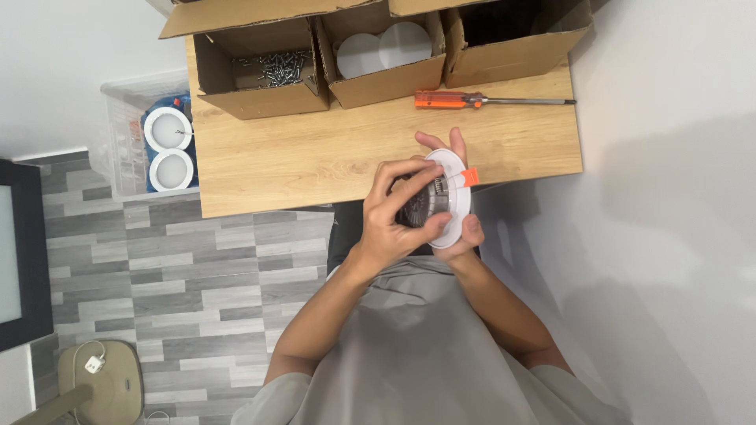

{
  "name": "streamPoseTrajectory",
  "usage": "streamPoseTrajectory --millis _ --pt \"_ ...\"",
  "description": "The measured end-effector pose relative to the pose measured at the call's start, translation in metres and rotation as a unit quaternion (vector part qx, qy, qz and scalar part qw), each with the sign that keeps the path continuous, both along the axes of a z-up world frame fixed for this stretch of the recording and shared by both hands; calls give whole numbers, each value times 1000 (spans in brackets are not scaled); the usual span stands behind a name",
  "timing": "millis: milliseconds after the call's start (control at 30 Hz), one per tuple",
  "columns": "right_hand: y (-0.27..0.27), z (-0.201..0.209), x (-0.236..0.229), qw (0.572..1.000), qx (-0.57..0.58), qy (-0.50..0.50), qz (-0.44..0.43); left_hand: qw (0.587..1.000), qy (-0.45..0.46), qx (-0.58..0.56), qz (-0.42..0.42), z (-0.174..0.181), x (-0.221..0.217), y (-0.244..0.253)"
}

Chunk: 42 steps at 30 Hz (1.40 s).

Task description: The person assembles recessed LED light fixtures by hand. They repeatedly take a white circular housing and a round LED module from boxes, fit the module into the housing, and place the completed unit into a nearby plastic bin. The process is repeated multiple times throughout the clip.

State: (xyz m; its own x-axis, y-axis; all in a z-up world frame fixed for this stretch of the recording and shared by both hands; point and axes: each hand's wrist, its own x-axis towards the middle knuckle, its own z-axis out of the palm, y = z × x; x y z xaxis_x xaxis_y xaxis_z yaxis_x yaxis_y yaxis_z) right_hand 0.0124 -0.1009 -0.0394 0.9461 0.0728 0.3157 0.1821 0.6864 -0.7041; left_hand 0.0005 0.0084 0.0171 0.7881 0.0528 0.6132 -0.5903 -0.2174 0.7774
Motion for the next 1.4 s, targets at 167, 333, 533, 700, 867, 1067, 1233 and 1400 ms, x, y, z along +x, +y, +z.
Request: streamPoseTrajectory --millis 167,333,533,700,867,1067,1233,1400 --pt "7 5 -1 999 26 31 17 999 -10 23 23 -2 1 5" --pt "15 10 -1 998 1 58 31 999 -24 21 24 -6 9 11" --pt "33 -11 5 997 19 78 14 998 12 63 14 -11 13 32" --pt "39 -4 9 993 22 109 26 995 12 89 40 0 10 43" --pt "40 -6 17 996 20 86 28 989 -27 123 71 5 3 49" --pt "37 -15 26 996 -73 30 44 981 -52 140 127 -3 3 65" --pt "22 -43 44 982 -162 20 92 991 -24 7 129 -13 5 96" --pt "40 -35 31 977 -199 19 80 990 55 -105 77 -13 -8 116"
